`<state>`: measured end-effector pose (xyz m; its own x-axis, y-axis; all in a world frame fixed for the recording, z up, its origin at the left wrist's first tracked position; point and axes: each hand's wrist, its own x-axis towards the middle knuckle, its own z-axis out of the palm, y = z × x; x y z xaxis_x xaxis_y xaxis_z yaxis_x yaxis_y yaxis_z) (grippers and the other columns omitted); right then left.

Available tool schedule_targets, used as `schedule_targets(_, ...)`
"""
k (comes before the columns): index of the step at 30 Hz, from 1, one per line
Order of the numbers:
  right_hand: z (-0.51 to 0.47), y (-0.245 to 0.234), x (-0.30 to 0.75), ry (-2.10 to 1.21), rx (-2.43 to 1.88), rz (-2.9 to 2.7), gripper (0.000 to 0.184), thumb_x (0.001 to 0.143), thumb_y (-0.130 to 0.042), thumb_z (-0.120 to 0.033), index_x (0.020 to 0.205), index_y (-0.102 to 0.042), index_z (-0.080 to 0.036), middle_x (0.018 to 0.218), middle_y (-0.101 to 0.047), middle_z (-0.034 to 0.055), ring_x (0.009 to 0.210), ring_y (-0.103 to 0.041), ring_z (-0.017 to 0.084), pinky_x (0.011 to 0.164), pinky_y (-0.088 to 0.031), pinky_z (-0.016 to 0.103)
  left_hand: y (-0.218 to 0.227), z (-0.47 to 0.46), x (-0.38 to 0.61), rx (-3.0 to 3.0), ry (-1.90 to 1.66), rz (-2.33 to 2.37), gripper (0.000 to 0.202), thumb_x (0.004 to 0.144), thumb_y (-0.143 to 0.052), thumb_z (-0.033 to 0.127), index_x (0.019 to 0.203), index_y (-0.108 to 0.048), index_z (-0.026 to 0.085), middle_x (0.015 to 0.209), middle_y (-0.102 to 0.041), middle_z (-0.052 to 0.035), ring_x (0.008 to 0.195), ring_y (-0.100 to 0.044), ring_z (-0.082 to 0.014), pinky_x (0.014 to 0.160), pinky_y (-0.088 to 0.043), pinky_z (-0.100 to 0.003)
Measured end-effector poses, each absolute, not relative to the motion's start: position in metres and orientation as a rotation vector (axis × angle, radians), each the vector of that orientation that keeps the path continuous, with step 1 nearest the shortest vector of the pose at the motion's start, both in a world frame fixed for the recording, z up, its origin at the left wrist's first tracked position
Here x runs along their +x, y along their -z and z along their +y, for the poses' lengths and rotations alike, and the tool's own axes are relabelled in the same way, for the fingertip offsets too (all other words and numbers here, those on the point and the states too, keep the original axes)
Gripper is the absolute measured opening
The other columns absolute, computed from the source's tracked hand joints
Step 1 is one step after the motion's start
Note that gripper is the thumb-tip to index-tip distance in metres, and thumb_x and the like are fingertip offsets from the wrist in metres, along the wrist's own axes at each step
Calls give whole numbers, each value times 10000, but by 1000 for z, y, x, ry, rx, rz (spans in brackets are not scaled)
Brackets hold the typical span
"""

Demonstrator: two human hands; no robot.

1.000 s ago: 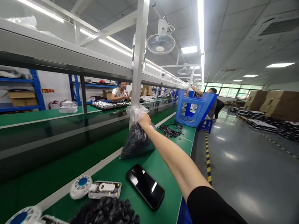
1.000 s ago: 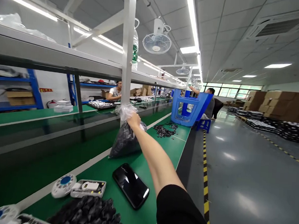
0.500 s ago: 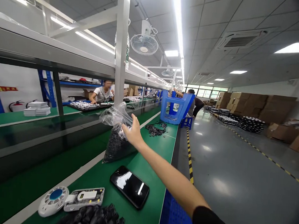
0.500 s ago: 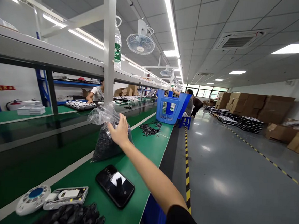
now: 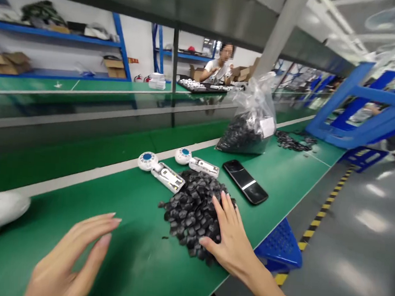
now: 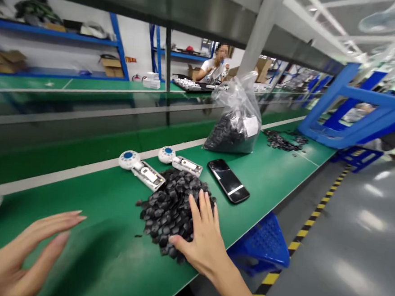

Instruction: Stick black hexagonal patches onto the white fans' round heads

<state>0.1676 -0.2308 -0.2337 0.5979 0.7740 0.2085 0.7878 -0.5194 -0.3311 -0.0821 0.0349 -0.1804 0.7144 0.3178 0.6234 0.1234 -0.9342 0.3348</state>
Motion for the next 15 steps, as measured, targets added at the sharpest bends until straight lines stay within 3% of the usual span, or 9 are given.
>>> schedule_targets(3, -216, 236, 148, 190, -2474, -1251, 914, 966, -434, -696, 1640, 63, -329, 1716, -19, 115, 1567, -97, 388, 1190, -244, 720, 175, 17, -68, 2705, -1010, 205, 213, 958, -560, 171, 1131, -655, 251, 1086, -749, -12, 1032, -725, -206, 897, -588, -321)
schedule_targets(8, -186, 235, 116, 301, -2464, -1240, 878, 999, -424, -610, 1646, 57, -264, 1708, -39, 160, 1567, -101, 403, 1173, -207, 756, 174, -14, -49, 2727, -932, 7, 236, 955, -544, 66, 1129, -639, 194, 1107, -746, -56, 1097, -687, -205, 941, -544, -326)
schedule_targets(12, -148, 227, 81, 186, -2453, -1320, 801, 1013, -428, -544, 1644, -137, -145, 1688, -63, 222, 1567, -61, 413, 1173, -124, 777, 177, -21, -49, 2642, -1050, -111, 232, 940, -534, 21, 1111, -646, 133, 1068, -740, -97, 1101, -667, -225, 969, -517, -373)
schedule_targets(15, -122, 211, 56, 19, -2396, -1380, 753, 1027, -396, -554, 1622, -238, -119, 1682, -80, 226, 1569, -41, 395, 1184, -114, 759, 176, -17, -52, 2564, -1188, -136, 244, 893, -569, -8, 1086, -652, 117, 1039, -732, -109, 1093, -664, -241, 964, -515, -400)
